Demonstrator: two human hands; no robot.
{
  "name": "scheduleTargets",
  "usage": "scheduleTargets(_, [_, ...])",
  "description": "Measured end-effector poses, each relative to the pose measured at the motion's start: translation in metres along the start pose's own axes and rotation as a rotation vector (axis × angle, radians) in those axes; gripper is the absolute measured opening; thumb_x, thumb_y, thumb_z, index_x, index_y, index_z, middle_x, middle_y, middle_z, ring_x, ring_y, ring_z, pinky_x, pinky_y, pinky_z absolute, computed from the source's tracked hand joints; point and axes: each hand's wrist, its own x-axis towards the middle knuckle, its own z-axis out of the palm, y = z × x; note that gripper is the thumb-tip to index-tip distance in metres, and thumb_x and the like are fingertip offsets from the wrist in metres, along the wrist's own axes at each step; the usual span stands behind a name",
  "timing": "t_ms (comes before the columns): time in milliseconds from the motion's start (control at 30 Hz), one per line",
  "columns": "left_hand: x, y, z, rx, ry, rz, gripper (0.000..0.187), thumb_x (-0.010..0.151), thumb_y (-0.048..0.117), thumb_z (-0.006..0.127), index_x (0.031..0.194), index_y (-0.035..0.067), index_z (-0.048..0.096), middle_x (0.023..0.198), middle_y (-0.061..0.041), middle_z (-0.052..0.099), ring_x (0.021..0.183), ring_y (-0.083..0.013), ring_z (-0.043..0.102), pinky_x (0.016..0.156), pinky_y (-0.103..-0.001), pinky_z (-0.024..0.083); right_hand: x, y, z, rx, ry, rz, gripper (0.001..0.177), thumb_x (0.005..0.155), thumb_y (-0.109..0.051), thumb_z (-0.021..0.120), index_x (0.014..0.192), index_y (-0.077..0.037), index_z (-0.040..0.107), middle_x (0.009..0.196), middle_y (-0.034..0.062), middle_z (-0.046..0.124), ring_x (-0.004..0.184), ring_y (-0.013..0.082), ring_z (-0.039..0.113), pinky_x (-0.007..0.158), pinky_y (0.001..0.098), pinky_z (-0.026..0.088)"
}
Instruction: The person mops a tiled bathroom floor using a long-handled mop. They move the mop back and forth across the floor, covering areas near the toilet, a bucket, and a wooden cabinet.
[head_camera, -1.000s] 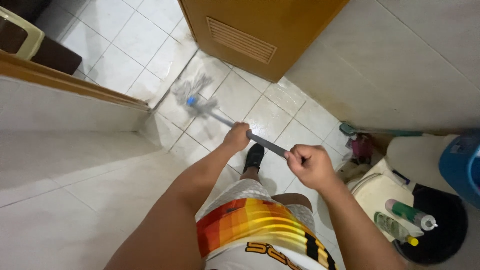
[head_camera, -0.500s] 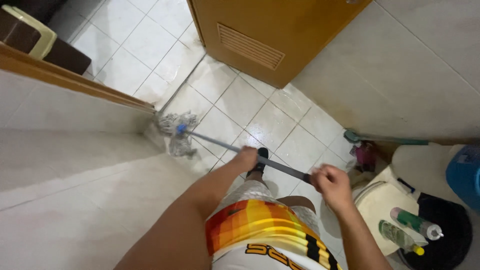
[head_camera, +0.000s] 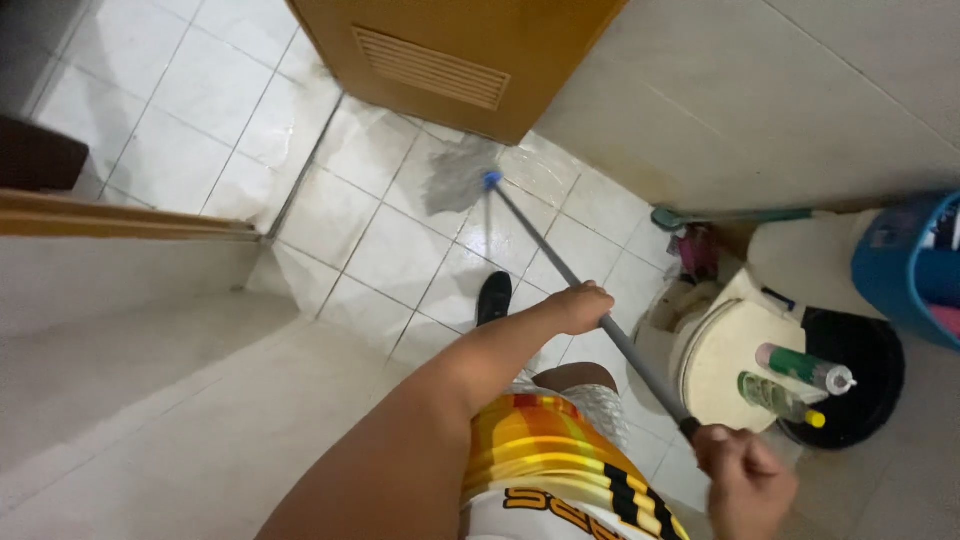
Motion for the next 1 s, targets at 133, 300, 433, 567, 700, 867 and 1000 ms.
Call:
scheduleTargets(133, [0.009,0.006,-0.005,-0.054,0.077,0.094,0.018,0.087,0.015,0.068,0.102,0.006,0.067,0.118,-0.013,0.067,0.119,-0.0358,0.057,0.1,-0.046,0.051,-0.013,-0.022,0.027,-0.13,0.007,-0.116,0.034,0.106,0.001,0.058,0.072,0.001,0.05,0.07,0.0086,0.056,0.069,0.01,0.05,0.065,0.0289,0.046])
scheduleTargets(300, [-0.008,0.013,-0.017,-0.053,0.188,0.062,0.019,0.081,0.017,0.072,0.095,0.004,0.066,0.11,-0.015,0.068,0.116,-0.0356,0.059,0.095,-0.045,0.053,0.009,-0.052,0.018,-0.15,-0.093,-0.231,0.037,0.102,0.0,0.06,0.067,-0.003,0.048,0.067,0.0068,0.058,0.062,0.0108,0.053,0.056,0.0297,0.046])
scheduleTargets(433, [-0.039,0.011,-0.022,-0.111,0.206,-0.016,0.014,0.084,0.014,0.071,0.092,0.004,0.067,0.105,-0.016,0.07,0.113,-0.0371,0.061,0.095,-0.047,0.053,0.034,-0.05,0.011,-0.04,-0.183,-0.168,0.04,0.105,-0.002,0.057,0.067,-0.005,0.046,0.063,0.0037,0.052,0.06,0.0102,0.048,0.053,0.0302,0.041])
scheduleTargets(567, [-0.075,-0.023,-0.016,-0.051,0.14,-0.169,0.018,0.08,0.014,0.074,0.093,0.003,0.069,0.107,-0.019,0.069,0.11,-0.0383,0.062,0.095,-0.049,0.052,0.047,-0.004,0.024,0.218,-0.353,-0.103,0.043,0.106,-0.007,0.056,0.065,-0.008,0.042,0.055,0.0003,0.042,0.051,0.0102,0.04,0.048,0.0308,0.035])
scheduleTargets(700, [-0.087,-0.078,0.003,0.052,0.057,-0.228,0.022,0.081,0.015,0.075,0.096,0.001,0.069,0.108,-0.021,0.069,0.11,-0.0393,0.063,0.094,-0.049,0.054,0.047,0.045,0.047,0.118,-0.285,0.075,0.036,0.097,-0.003,0.054,0.062,-0.005,0.047,0.052,0.0062,0.05,0.045,0.015,0.043,0.041,0.0337,0.032])
scheduleTargets(867, [-0.07,-0.071,0.016,0.095,-0.023,-0.214,0.023,0.083,0.016,0.074,0.101,0.002,0.068,0.109,-0.021,0.069,0.11,-0.0389,0.062,0.095,-0.05,0.052,0.044,0.052,0.028,0.194,-0.162,0.152,0.03,0.1,-0.005,0.048,0.07,-0.006,0.049,0.065,0.0097,0.055,0.052,0.0158,0.045,0.047,0.0311,0.036])
scheduleTargets(1000, [-0.027,-0.015,0.009,0.024,-0.092,-0.096,0.026,0.085,0.019,0.074,0.103,0.003,0.066,0.112,-0.02,0.069,0.114,-0.0404,0.06,0.096,-0.05,0.051,0.043,-0.011,-0.007,0.085,0.096,0.241,0.028,0.1,-0.01,0.048,0.074,-0.003,0.057,0.072,0.0157,0.065,0.054,0.0192,0.054,0.05,0.0328,0.045])
